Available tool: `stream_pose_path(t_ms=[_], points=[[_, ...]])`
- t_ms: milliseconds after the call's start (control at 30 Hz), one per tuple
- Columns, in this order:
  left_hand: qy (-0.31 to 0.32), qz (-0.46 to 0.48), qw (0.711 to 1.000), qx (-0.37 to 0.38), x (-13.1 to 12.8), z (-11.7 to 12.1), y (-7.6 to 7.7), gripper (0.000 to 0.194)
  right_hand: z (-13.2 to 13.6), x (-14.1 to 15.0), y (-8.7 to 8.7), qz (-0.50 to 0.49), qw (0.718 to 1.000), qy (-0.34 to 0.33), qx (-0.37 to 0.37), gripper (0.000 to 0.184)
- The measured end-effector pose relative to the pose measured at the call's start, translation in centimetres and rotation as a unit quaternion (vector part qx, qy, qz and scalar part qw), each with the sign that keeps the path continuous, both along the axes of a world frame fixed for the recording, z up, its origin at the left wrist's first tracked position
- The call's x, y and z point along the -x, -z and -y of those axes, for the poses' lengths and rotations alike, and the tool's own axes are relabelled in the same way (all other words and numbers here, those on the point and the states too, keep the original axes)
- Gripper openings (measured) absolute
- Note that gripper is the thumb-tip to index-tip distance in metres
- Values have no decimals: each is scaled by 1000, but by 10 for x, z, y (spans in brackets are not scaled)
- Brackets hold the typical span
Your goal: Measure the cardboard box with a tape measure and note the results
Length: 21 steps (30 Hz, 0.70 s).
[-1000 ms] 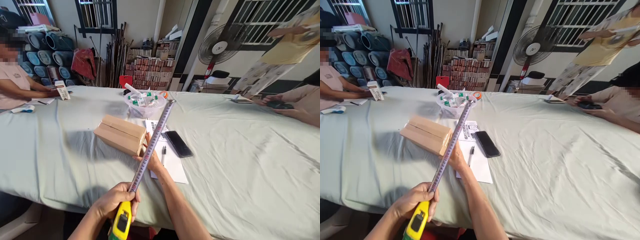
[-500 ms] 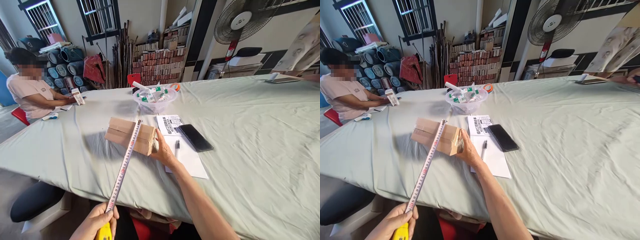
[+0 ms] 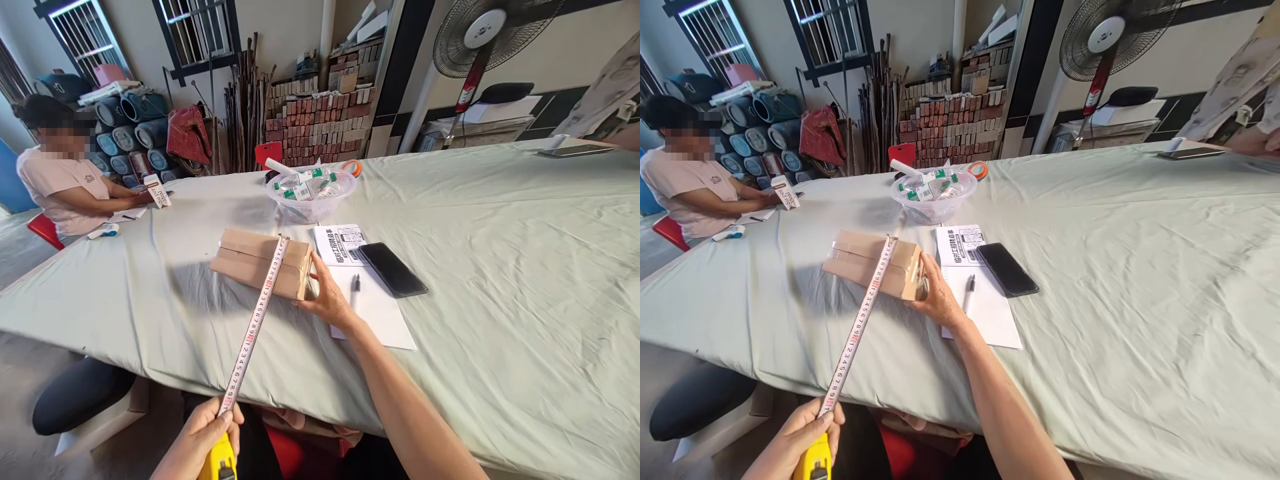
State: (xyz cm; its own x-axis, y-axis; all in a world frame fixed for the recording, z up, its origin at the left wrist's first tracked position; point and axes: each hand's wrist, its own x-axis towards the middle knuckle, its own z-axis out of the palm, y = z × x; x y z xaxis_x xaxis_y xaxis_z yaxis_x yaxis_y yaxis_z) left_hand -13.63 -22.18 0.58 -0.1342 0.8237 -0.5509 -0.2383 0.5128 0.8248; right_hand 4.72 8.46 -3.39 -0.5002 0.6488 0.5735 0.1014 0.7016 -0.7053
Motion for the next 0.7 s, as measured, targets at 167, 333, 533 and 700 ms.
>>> stream_pose_path(t_ms=[167, 333, 533, 700], points=[[87, -52, 995, -17, 16, -9, -10, 41, 5, -5, -15, -62, 990, -36, 125, 105], [211, -163, 963, 22, 51, -33, -39, 43, 10, -16, -36, -93, 951, -136, 260, 102], [282, -269, 919, 53, 109, -67, -80, 46, 7, -29, -45, -76, 929, -201, 301, 97], [343, -334, 877, 40, 149, -96, -116, 42, 3, -37, -41, -57, 931, -200, 299, 93]])
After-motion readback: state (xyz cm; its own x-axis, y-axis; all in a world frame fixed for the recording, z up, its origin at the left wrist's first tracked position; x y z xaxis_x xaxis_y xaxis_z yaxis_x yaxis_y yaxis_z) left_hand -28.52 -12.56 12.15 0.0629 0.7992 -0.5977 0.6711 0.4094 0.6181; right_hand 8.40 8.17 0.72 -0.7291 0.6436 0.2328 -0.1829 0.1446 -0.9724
